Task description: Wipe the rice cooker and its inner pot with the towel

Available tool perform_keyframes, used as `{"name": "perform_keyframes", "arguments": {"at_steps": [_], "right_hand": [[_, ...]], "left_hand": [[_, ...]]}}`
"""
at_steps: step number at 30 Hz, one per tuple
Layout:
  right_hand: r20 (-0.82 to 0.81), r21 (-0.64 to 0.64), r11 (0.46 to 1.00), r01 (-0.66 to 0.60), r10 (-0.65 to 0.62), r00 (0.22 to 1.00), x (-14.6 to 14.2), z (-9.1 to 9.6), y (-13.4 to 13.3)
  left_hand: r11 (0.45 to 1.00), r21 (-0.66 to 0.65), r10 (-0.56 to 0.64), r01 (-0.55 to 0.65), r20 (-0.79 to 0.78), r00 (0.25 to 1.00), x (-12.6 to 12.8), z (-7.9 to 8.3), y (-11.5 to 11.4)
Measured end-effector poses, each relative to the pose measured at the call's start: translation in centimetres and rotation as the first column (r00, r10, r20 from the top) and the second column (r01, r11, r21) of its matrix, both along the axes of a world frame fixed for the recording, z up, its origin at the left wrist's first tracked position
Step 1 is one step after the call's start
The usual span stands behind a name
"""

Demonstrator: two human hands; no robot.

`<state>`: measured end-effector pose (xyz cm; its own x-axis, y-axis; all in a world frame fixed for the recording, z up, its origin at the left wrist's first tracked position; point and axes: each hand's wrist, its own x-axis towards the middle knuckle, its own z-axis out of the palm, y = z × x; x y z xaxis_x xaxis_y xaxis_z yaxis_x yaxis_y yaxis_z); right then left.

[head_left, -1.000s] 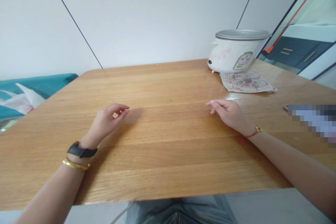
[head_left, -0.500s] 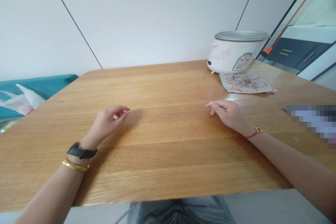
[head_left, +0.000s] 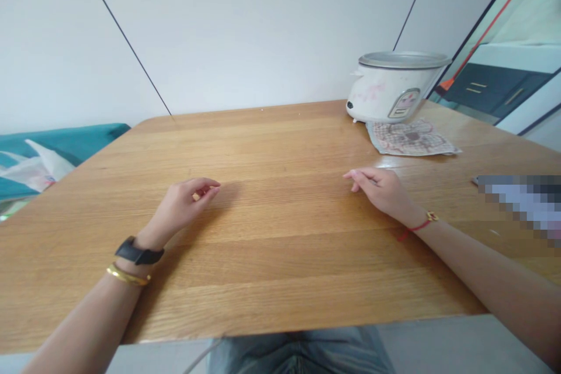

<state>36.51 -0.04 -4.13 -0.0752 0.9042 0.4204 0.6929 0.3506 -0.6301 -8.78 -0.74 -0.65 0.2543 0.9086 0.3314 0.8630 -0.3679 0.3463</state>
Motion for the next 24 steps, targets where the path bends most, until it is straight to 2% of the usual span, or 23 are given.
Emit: {"name": "perform_keyframes", "arguments": {"at_steps": [24], "right_hand": [[-0.019,0.004,1.0,0.01,-0.01,1.0,-0.19,0.12,-0.16]], "left_hand": [[1.0,-0.023,-0.002,0.002,0.004,1.0,-0.01,-0.02,0.03]]}}
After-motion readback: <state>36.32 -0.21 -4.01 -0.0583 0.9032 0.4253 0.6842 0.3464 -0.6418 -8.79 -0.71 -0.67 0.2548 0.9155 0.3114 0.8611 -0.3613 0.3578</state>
